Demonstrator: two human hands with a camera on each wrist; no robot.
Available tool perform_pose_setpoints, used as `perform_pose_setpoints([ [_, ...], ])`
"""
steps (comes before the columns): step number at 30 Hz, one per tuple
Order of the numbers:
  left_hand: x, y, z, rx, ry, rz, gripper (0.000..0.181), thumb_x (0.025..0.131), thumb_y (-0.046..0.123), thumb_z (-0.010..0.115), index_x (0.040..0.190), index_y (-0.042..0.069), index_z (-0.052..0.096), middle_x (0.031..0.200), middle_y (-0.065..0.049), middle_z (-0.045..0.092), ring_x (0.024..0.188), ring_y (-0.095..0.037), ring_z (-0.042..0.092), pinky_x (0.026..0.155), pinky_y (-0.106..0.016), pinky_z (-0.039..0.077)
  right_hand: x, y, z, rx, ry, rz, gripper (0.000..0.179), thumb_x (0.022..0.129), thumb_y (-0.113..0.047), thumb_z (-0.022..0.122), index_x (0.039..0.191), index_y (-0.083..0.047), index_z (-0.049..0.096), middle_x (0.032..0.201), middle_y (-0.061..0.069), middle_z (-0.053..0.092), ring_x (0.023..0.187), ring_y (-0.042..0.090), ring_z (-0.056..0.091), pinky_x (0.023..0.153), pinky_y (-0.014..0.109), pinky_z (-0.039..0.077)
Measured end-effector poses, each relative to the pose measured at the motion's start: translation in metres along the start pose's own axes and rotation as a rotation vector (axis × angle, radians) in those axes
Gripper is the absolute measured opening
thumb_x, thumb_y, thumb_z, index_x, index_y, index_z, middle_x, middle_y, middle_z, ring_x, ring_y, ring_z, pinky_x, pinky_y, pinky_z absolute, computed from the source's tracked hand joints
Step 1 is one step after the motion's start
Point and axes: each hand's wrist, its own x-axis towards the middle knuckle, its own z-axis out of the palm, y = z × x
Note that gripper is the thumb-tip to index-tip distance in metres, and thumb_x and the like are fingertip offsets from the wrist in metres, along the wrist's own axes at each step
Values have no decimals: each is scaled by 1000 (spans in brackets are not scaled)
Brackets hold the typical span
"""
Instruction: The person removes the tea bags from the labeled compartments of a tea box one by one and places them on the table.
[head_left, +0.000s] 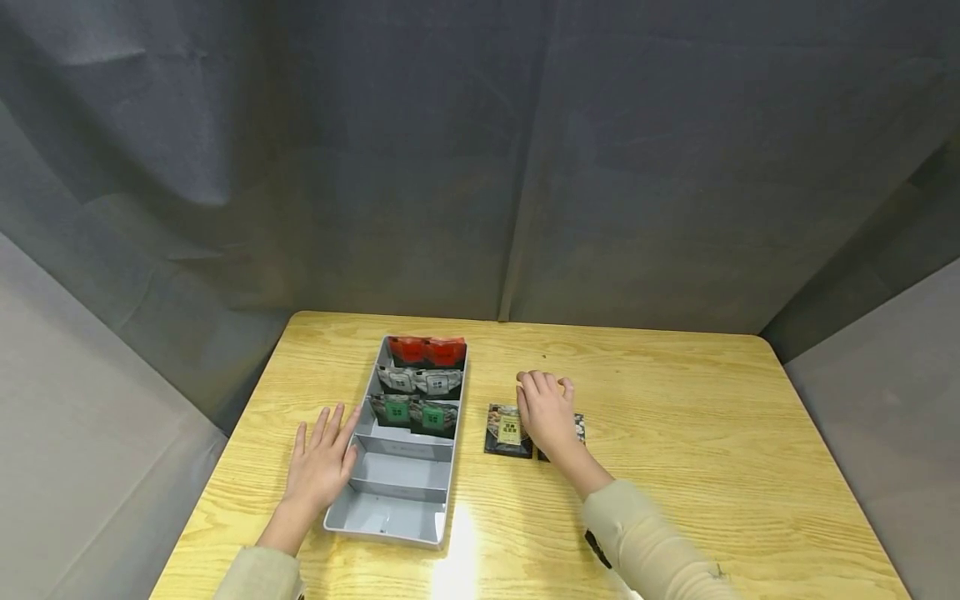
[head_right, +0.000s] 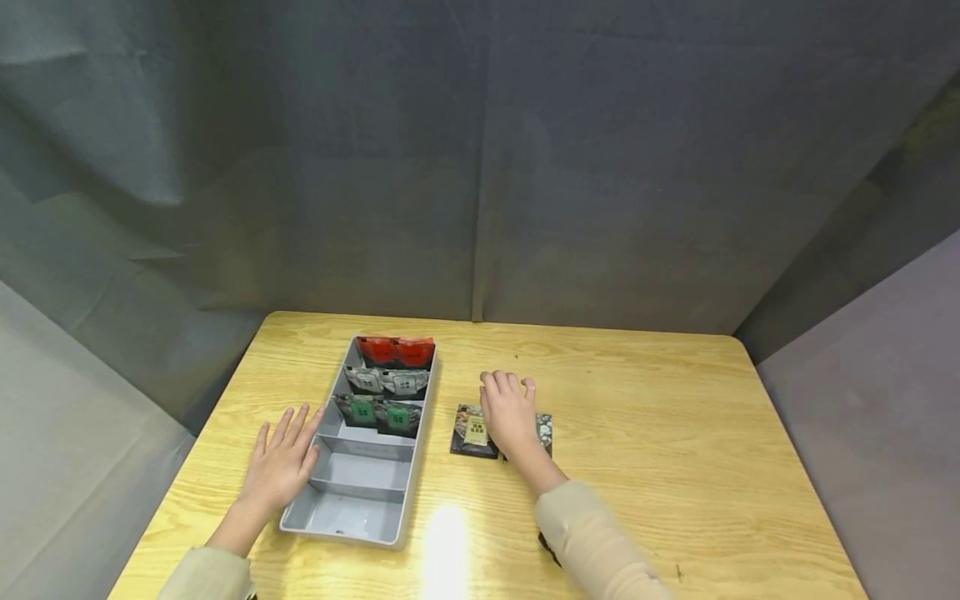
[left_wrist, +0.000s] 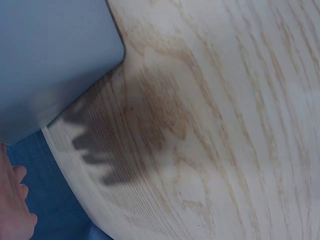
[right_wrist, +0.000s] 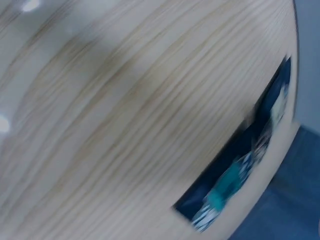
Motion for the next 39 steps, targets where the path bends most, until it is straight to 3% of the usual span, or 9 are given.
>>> perform_pose_setpoints([
  [9, 0, 1, -1, 4, -11, -4, 54, 96, 30, 36, 147, 20, 23, 151, -9, 21, 139, -31, 8, 111, -51, -4, 12, -53, -4, 24, 16, -109, 20, 93, -25, 52, 112, -17, 55, 105, -2, 54, 101, 19, 49, 87, 44, 31],
  [17, 0, 2, -1, -3, -8, -1, 54, 95, 30, 37, 146, 19, 23, 151, -9, 21, 139, -30, 7, 111, -50, -6, 19, -85, 0, -3, -20, -179, 24, 93, -28, 52, 115, -19, 53, 107, -3, 54, 100, 16, 48, 88, 41, 31],
  [31, 0, 2, -2, -7, 8, 6, 53, 96, 30, 36, 146, 19, 25, 151, -9, 21, 139, -31, 9, 111, -51, -4, 21, -109, 11, -46, -140, -232, 25, 95, -32, 48, 117, -22, 50, 108, -7, 53, 102, 13, 47, 91, 41, 33],
  [39, -1, 2, -2, -8, 2, 3, 53, 96, 31, 36, 146, 19, 25, 151, -9, 21, 138, -32, 11, 111, -51, -3, 21, -114, 16, -54, -133, -259, 22, 94, -31, 50, 113, -21, 53, 104, -7, 55, 99, 12, 49, 93, 39, 35],
])
